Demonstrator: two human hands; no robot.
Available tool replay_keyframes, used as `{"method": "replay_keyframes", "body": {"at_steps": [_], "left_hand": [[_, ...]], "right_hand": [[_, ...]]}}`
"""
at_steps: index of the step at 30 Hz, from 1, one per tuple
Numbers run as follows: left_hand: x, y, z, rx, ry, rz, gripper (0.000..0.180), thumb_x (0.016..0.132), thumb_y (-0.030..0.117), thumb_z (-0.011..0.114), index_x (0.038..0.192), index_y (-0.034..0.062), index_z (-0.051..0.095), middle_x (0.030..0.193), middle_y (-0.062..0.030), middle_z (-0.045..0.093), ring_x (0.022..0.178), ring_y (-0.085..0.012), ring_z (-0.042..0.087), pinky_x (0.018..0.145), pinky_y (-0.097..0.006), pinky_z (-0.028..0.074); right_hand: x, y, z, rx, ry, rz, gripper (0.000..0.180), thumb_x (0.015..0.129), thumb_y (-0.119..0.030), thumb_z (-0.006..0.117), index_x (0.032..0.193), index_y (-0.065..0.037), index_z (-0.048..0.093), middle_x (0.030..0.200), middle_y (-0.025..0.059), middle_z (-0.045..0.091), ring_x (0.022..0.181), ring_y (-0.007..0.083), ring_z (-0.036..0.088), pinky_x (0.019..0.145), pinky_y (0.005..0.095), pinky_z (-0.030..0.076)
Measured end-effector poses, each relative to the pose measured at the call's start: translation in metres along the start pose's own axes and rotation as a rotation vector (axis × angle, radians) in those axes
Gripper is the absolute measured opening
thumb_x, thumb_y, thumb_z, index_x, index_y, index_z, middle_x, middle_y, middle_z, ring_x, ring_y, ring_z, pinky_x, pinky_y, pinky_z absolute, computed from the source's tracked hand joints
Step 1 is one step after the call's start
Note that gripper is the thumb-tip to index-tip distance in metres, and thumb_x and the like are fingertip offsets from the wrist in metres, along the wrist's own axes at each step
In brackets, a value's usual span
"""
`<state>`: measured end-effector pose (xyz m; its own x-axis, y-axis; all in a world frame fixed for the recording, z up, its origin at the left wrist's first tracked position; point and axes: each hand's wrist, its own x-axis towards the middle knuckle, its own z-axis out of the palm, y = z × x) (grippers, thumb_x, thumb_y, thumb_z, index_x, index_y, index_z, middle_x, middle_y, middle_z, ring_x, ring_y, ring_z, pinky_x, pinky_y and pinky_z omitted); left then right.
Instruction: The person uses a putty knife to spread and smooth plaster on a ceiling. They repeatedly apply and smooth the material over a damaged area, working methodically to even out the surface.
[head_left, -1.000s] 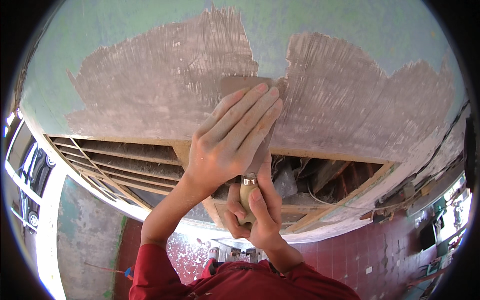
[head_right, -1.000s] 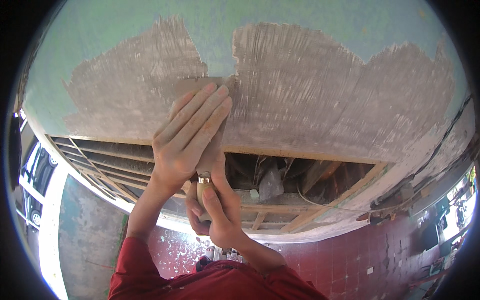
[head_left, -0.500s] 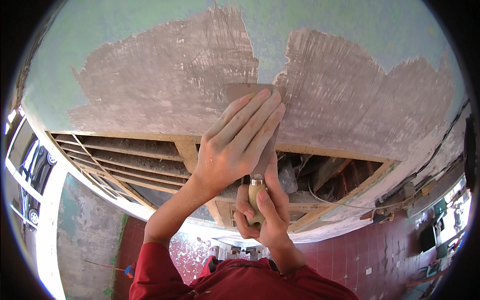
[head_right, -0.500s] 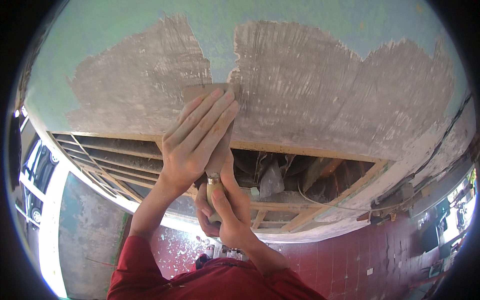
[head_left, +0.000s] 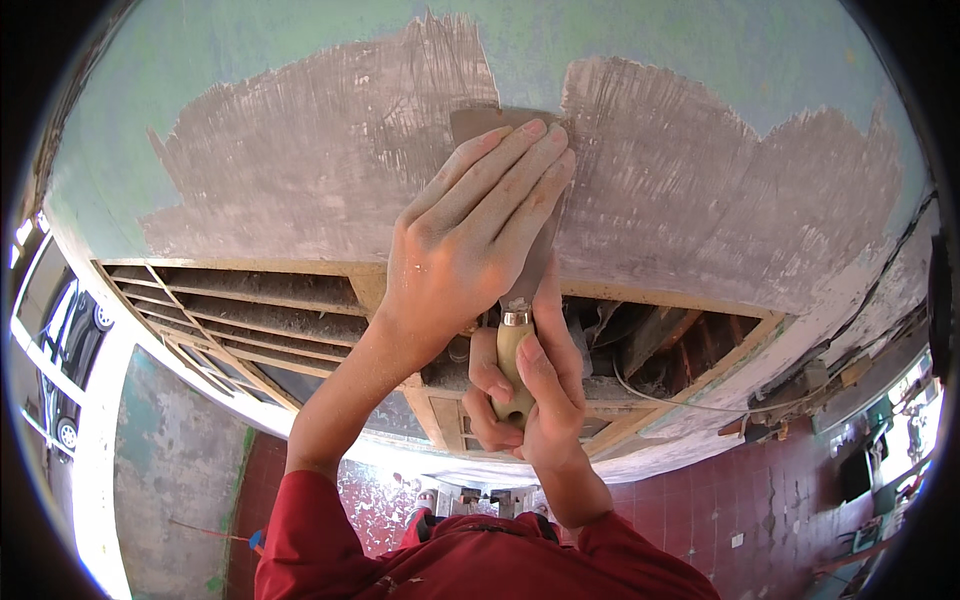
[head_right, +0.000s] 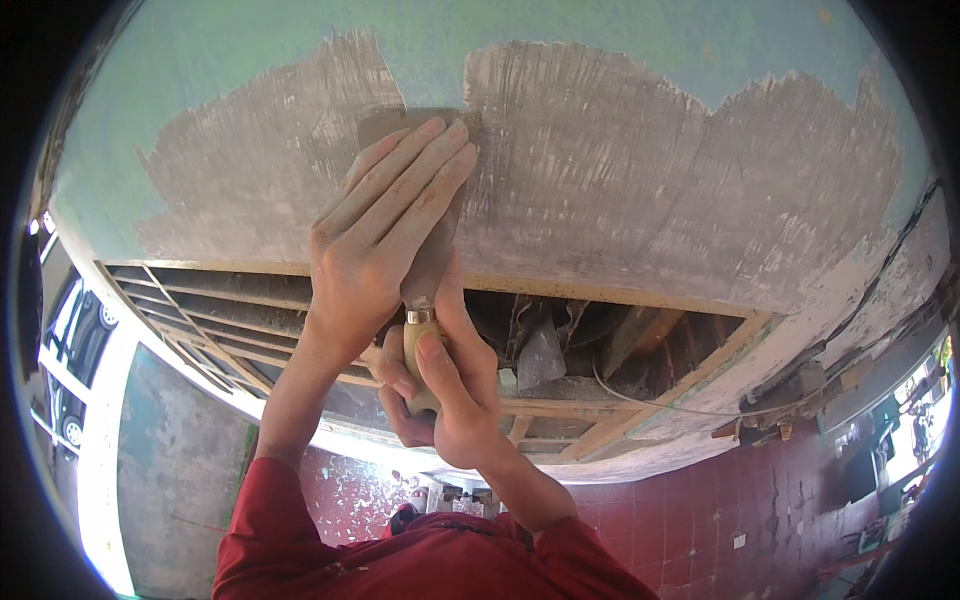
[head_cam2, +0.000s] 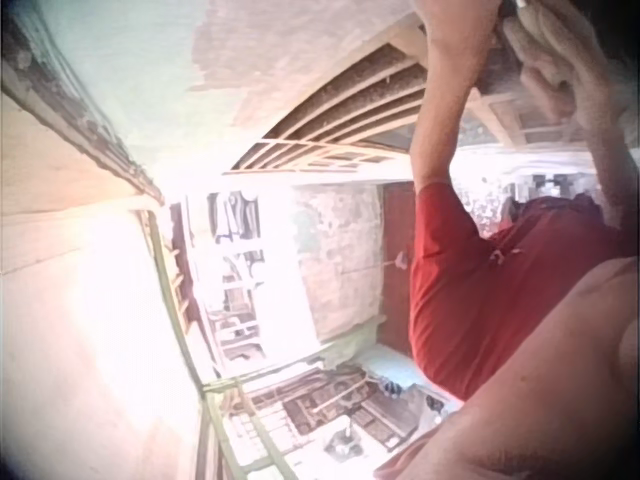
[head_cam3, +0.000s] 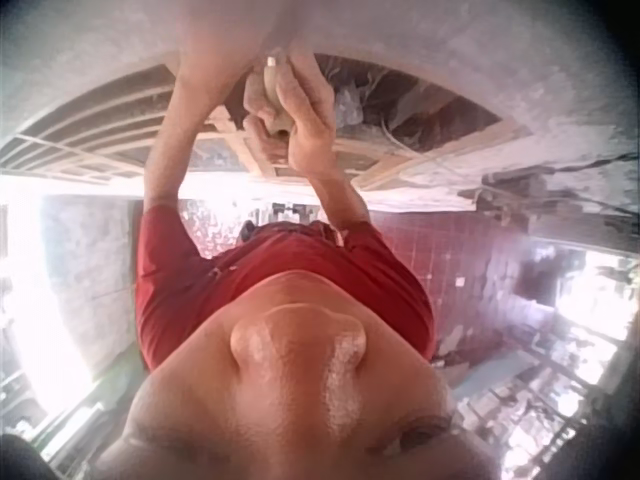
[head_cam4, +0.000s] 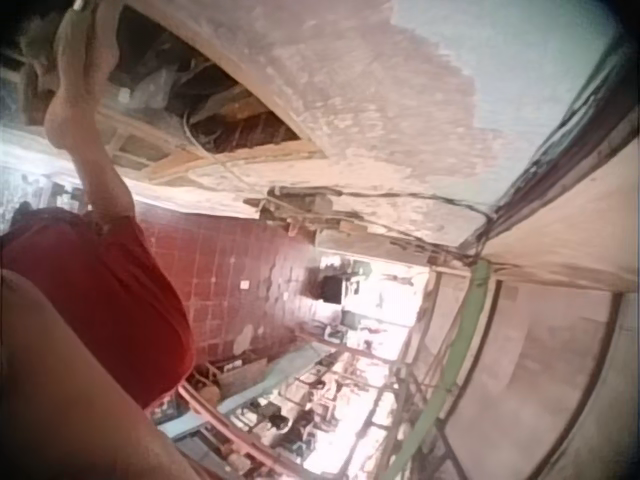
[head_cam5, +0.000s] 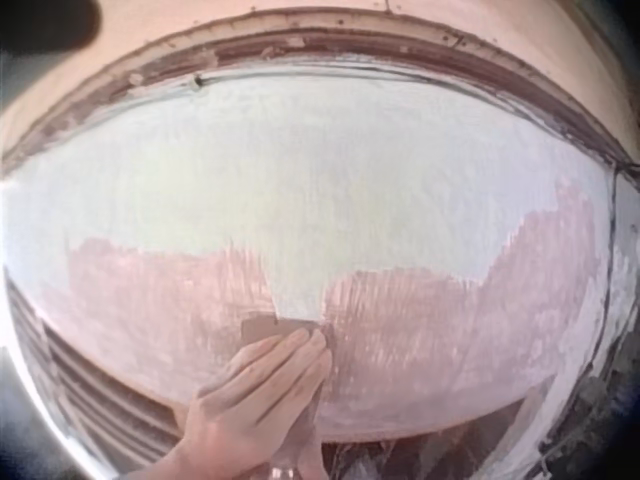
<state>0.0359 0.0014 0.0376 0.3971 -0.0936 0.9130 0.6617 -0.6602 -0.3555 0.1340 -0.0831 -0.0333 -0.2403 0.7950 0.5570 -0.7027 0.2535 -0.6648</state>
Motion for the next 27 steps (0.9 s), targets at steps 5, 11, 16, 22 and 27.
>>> {"method": "replay_keyframes", "body": {"at_steps": [5,11,16,22,27], "left_hand": [[-0.018,0.008,0.003,-0.006,0.009,-0.013,0.037,0.068,0.003,0.063,0.105,0.0001,0.068,0.115,-0.0088,0.066,0.11,-0.0245,0.062,0.094,-0.037,0.052],[-0.006,0.001,-0.002,0.02,0.003,-0.024,0.036,0.069,0.004,0.064,0.105,0.0008,0.068,0.115,-0.0083,0.066,0.11,-0.0239,0.062,0.095,-0.037,0.052],[-0.019,0.005,-0.002,-0.001,-0.02,-0.03,0.037,0.069,0.004,0.064,0.105,0.001,0.068,0.115,-0.0077,0.066,0.11,-0.0238,0.062,0.095,-0.037,0.051],[-0.016,0.001,-0.003,-0.023,-0.027,-0.017,0.034,0.071,0.003,0.063,0.104,0.0004,0.068,0.115,-0.0075,0.066,0.111,-0.0234,0.062,0.095,-0.036,0.051],[-0.02,0.006,0.0,-0.033,0.005,-0.023,0.035,0.069,0.003,0.063,0.104,0.0004,0.067,0.114,-0.0071,0.066,0.111,-0.0228,0.062,0.095,-0.036,0.051]], "right_hand": [[-0.017,0.007,-0.003,-0.008,0.01,0.035,0.062,0.102,-0.024,0.03,0.153,-0.017,-0.005,0.069,0.0059,0.04,0.032,0.0063,0.026,0.027,0.0206,0.024],[0.0,-0.001,0.009,0.018,0.007,0.007,0.063,0.102,-0.025,0.031,0.153,-0.016,-0.006,0.068,0.0058,0.04,0.032,0.0055,0.025,0.028,0.0199,0.025],[-0.009,0.004,0.006,-0.023,0.011,0.039,0.063,0.102,-0.024,0.03,0.153,-0.016,-0.007,0.068,0.0056,0.04,0.032,0.0058,0.027,0.028,0.0201,0.024],[-0.009,0.008,0.012,-0.003,0.049,0.023,0.063,0.102,-0.024,0.03,0.153,-0.016,-0.007,0.069,0.0057,0.04,0.033,0.0056,0.025,0.028,0.0204,0.023],[-0.012,0.014,0.003,-0.031,0.028,-0.01,0.062,0.102,-0.023,0.03,0.153,-0.018,-0.005,0.069,0.0061,0.04,0.033,0.0058,0.025,0.028,0.0206,0.024]]}}
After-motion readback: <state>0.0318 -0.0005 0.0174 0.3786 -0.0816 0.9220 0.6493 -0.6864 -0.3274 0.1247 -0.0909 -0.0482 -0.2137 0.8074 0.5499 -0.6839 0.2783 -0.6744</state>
